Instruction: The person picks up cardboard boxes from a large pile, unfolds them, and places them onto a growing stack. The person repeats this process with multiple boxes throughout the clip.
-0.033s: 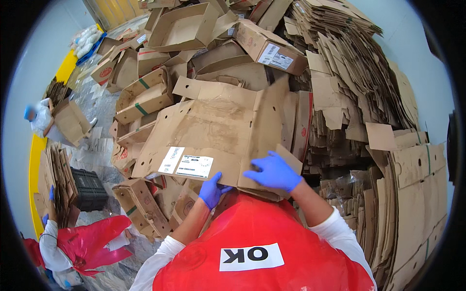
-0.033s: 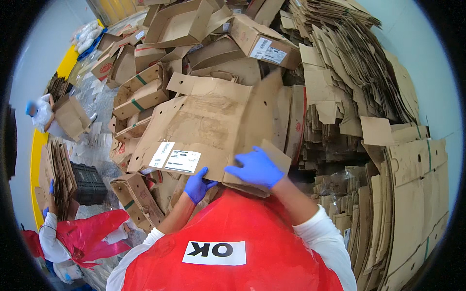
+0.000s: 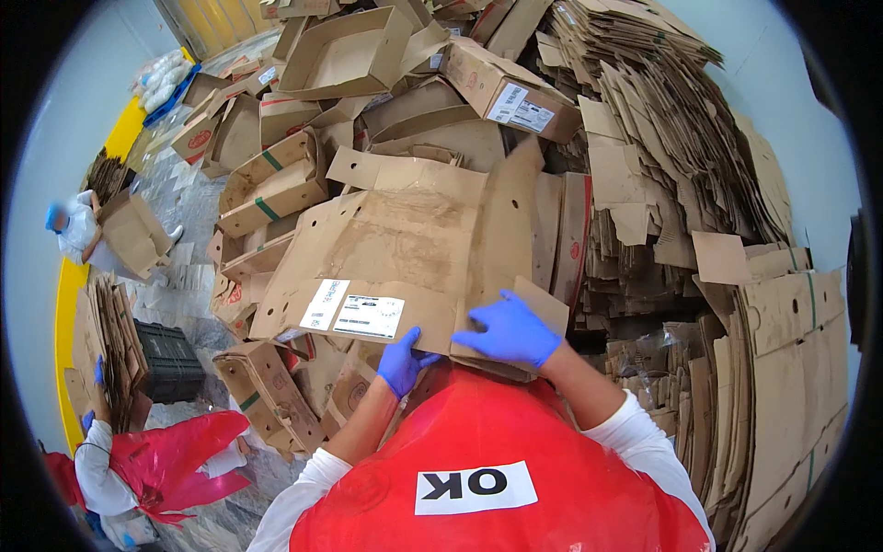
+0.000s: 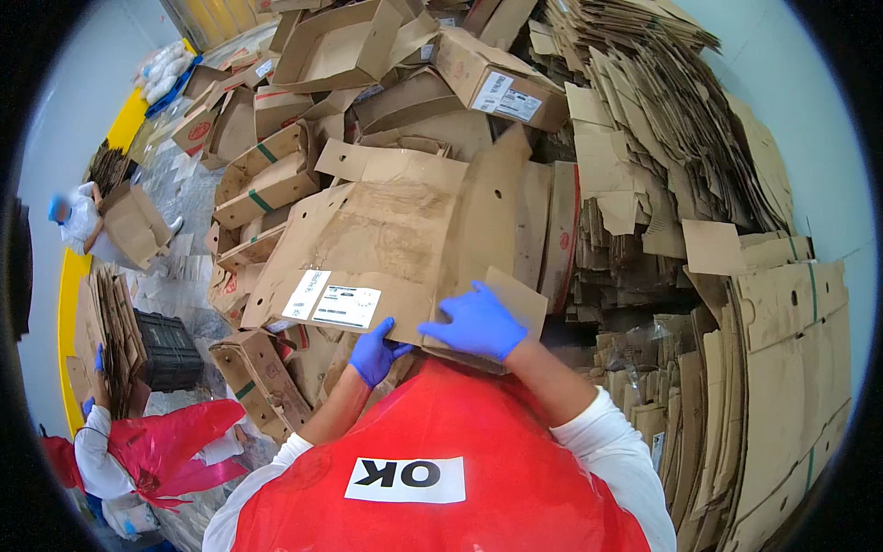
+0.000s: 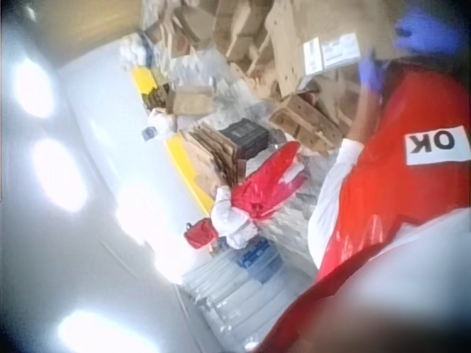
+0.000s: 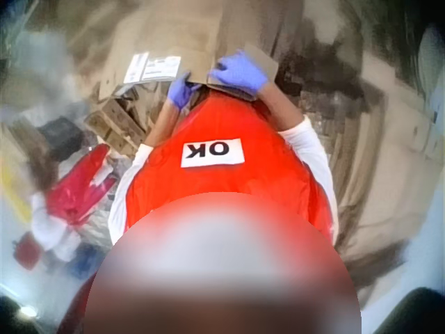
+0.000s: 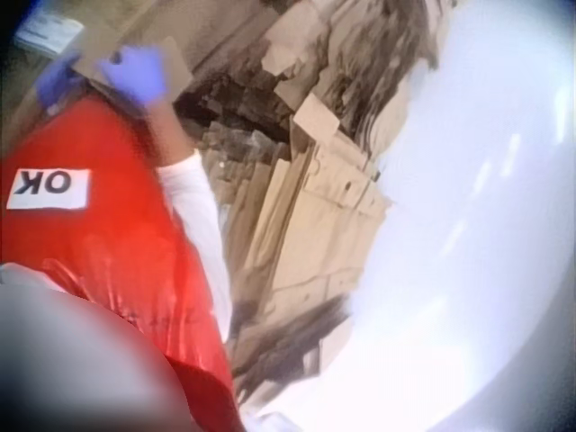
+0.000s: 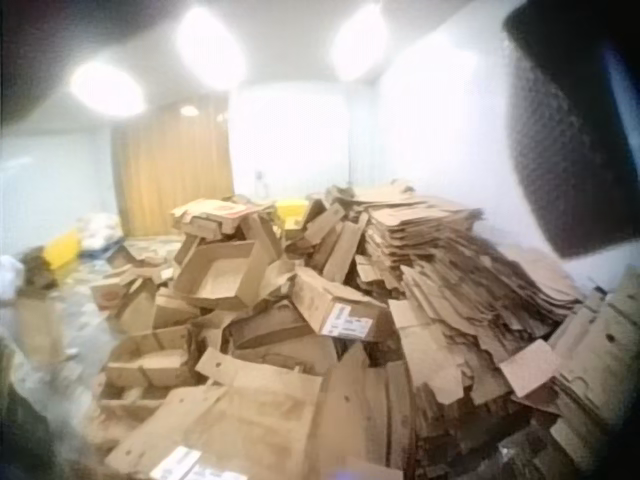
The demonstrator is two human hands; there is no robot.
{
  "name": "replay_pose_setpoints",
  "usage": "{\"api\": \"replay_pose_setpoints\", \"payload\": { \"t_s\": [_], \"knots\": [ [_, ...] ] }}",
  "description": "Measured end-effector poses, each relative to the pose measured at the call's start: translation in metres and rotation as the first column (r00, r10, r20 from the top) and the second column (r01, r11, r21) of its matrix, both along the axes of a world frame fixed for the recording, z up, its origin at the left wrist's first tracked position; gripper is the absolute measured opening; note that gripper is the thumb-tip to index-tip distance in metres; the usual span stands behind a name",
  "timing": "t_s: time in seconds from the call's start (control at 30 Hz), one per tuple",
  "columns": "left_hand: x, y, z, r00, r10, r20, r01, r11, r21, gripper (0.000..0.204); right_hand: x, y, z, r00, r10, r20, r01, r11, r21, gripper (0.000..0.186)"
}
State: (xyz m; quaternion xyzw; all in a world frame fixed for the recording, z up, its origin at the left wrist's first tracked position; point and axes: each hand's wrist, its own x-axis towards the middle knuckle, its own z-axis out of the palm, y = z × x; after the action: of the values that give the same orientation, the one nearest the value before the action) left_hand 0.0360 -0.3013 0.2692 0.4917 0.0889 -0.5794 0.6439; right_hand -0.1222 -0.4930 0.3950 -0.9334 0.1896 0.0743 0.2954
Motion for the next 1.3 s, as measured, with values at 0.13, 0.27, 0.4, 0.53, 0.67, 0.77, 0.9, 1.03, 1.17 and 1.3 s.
{"api": "replay_pose_setpoints", "payload": {
  "t_s": [0.13,0.27,0.4,0.53,0.67,0.77,0.9,1.03,1.17,1.3],
  "knots": [
    [-0.001,0.005,-0.006,1.000,0.011,-0.024,-0.011,1.000,-0.011,0.047,-0.001,0.012,-0.019,0.997,0.076,0.034,-0.069,0.984,-0.164,0.053],
    [0.001,0.017,-0.013,0.992,0.102,-0.069,-0.104,0.994,-0.024,0.047,-0.036,-0.014,-0.006,0.922,-0.219,0.321,0.239,0.971,-0.025,0.046],
    [0.011,0.027,-0.035,0.971,0.176,-0.161,-0.184,0.982,-0.038,0.045,-0.095,-0.056,-0.019,0.625,-0.750,0.218,0.592,0.637,0.494,0.029],
    [0.007,0.023,-0.023,0.968,0.195,-0.158,-0.203,0.979,-0.036,0.045,-0.177,-0.094,-0.046,0.675,-0.738,0.005,0.684,0.629,0.369,0.023],
    [0.008,0.021,-0.021,0.960,0.174,-0.221,-0.191,0.980,-0.058,0.045,-0.227,-0.096,-0.091,0.656,-0.740,-0.151,0.748,0.610,0.262,0.024],
    [0.008,0.020,-0.027,0.975,0.131,-0.178,-0.142,0.989,-0.049,0.046,-0.241,-0.089,-0.113,0.612,-0.782,-0.115,0.763,0.547,0.344,0.025],
    [0.003,0.023,-0.035,0.990,0.095,-0.106,-0.097,0.995,-0.013,0.046,-0.222,-0.076,-0.111,0.527,-0.826,-0.199,0.769,0.363,0.526,0.028],
    [0.002,0.032,-0.065,0.987,0.043,-0.156,-0.037,0.998,0.043,0.046,-0.202,-0.057,-0.110,0.498,-0.843,-0.203,0.729,0.280,0.625,0.028],
    [-0.004,0.040,-0.091,0.991,-0.005,-0.135,0.017,0.996,0.085,0.044,-0.181,-0.042,-0.099,0.565,-0.790,-0.238,0.698,0.304,0.648,0.031],
    [-0.007,0.042,-0.102,0.988,-0.024,-0.151,0.039,0.995,0.096,0.044,-0.175,-0.037,-0.101,0.621,-0.763,-0.183,0.670,0.395,0.628,0.028]
  ]
}}
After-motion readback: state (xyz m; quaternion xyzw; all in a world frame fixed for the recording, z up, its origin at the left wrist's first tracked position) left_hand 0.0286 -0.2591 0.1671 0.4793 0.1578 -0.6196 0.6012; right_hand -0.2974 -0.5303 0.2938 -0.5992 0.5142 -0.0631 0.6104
